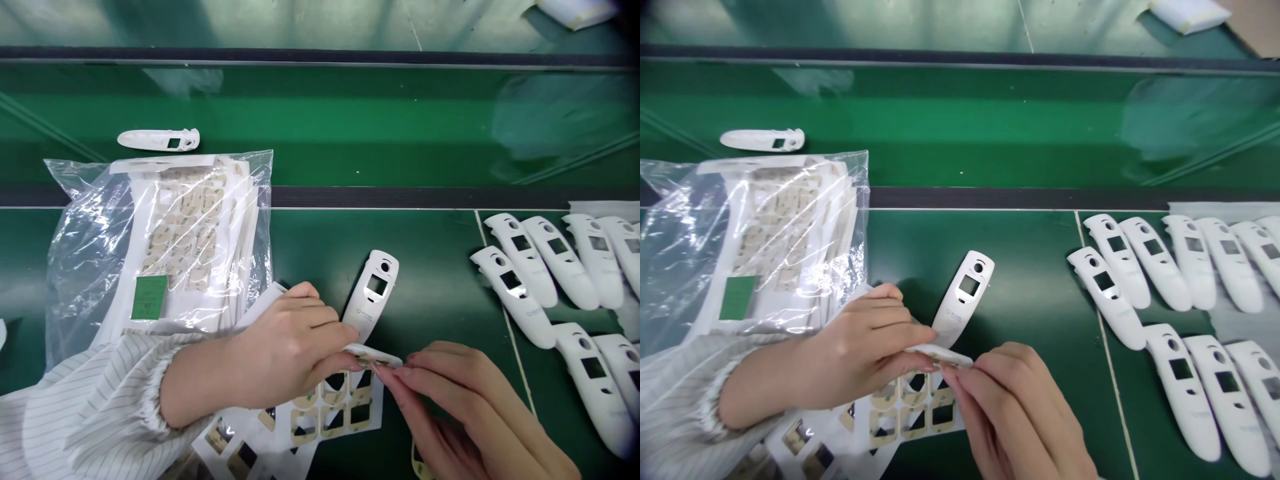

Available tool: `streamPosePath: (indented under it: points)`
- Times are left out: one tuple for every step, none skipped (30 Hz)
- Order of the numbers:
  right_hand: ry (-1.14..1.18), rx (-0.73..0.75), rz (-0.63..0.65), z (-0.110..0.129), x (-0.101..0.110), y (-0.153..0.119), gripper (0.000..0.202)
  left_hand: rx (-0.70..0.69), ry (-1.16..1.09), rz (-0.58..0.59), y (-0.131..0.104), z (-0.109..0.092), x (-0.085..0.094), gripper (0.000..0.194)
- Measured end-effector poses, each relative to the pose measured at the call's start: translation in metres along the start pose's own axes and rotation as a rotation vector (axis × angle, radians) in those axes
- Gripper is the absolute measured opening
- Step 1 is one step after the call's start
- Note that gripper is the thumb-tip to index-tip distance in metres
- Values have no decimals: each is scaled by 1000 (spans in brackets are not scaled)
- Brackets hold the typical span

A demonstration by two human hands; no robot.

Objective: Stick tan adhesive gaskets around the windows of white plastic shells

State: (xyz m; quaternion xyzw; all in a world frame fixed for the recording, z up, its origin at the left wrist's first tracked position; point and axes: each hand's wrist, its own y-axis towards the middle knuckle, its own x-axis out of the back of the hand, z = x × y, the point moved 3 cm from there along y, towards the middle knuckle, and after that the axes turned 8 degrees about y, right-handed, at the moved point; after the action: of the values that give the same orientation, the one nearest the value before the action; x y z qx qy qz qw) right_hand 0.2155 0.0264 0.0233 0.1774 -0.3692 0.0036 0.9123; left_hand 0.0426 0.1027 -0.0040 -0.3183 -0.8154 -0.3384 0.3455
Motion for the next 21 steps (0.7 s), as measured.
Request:
streamPosePath:
  points:
    - [-1, -15, -14, 0, 1, 0, 26, -7, 1, -6, 0, -1, 1, 16]
    - [-2, -36, -23, 0, 1, 0, 27, -15, 0, -10, 0, -1, 2, 15]
    - [-5, -57, -23, -1, 2, 0, 28, -21, 0, -14, 0, -2, 3, 14]
    - [-8, -75, -11, -2, 2, 0, 31, -27, 3, -20, 0, -3, 3, 13]
    - [-10, -87, 10, -3, 2, 0, 33, -34, 12, -29, 0, -3, 4, 11]
    - [-11, -96, 37, -5, 1, 0, 35, -42, 22, -37, 0, -4, 6, 10]
    - [-4, -100, 64, -6, 1, 0, 34, -51, 34, -45, 0, -5, 7, 9]
    - [7, -108, 90, -7, 1, 0, 32, -64, 45, -54, 0, -6, 8, 8]
    - [25, -116, 102, -8, 1, 0, 29, -76, 53, -57, 1, -7, 9, 8]
    - [47, -130, 105, -9, 1, 1, 25, -87, 56, -59, 1, -8, 10, 10]
    - [69, -149, 104, -9, 1, 1, 22, -94, 56, -60, 1, -8, 12, 12]
    - [90, -167, 94, -9, 2, 2, 20, -101, 55, -63, 2, -9, 13, 13]
    - [110, -181, 84, -9, 2, 2, 19, -107, 53, -65, 2, -9, 14, 14]
    - [130, -194, 76, -9, 3, 3, 19, -109, 51, -66, 2, -9, 14, 14]
    - [150, -203, 74, -8, 3, 3, 19, -110, 50, -67, 2, -9, 14, 14]
    - [172, -211, 80, -7, 4, 3, 19, -109, 50, -68, 2, -9, 14, 14]
    - [197, -218, 88, -7, 4, 3, 20, -107, 51, -61, 2, -9, 13, 14]
    - [221, -228, 96, -6, 5, 3, 20, -108, 50, -60, 1, -8, 12, 15]
    - [243, -238, 99, -6, 6, 2, 21, -108, 50, -60, 1, -8, 12, 15]
    - [262, -244, 95, -6, 7, 2, 22, -110, 49, -60, 1, -8, 11, 15]
    - [275, -247, 92, -5, 8, 1, 22, -111, 47, -60, 1, -8, 10, 15]
